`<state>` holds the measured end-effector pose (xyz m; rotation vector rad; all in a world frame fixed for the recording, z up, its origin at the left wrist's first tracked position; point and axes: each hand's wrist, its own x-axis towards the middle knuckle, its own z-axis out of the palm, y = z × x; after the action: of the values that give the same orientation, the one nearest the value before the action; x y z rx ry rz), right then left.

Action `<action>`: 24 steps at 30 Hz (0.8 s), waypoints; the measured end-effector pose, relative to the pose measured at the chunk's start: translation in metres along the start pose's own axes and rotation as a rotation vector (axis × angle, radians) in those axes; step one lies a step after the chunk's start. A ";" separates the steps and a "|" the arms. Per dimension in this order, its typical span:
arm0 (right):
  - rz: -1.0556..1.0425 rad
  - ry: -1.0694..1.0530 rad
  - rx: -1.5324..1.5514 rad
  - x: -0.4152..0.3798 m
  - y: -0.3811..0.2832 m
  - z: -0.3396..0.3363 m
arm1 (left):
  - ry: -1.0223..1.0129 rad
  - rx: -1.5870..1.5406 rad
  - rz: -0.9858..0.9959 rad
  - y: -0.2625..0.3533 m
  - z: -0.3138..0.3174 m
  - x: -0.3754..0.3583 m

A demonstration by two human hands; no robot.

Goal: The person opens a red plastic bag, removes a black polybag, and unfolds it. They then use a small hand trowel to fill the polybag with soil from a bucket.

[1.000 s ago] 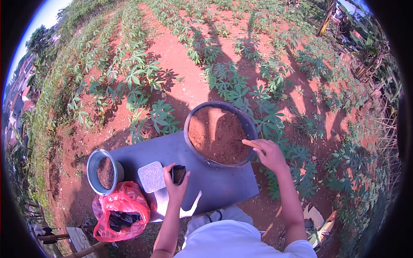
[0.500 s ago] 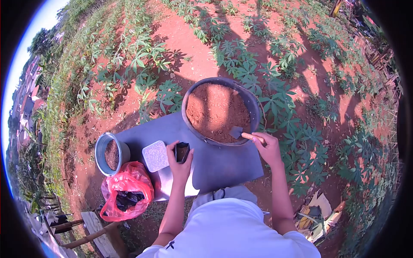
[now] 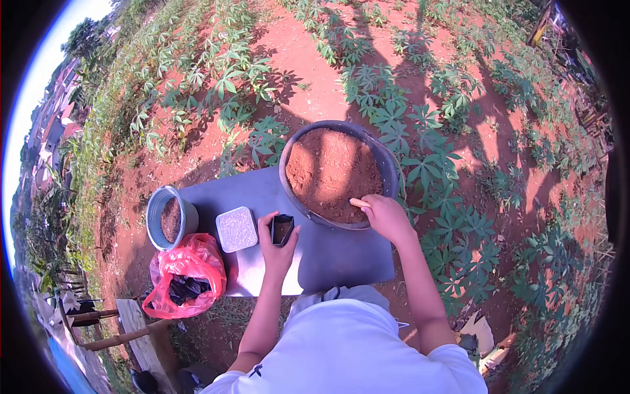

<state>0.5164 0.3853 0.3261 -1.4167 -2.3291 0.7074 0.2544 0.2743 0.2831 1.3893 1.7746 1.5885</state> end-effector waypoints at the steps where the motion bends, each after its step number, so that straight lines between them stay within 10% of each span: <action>1: 0.008 -0.033 -0.029 0.003 0.000 0.002 | 0.005 -0.040 -0.065 0.003 0.002 -0.003; 24: -0.133 -0.060 0.138 -0.016 0.036 -0.015 | 0.016 0.074 -0.076 0.039 0.056 -0.028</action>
<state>0.5575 0.3890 0.3180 -1.1848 -2.3437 0.8635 0.3279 0.2751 0.2937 1.3288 1.8896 1.5131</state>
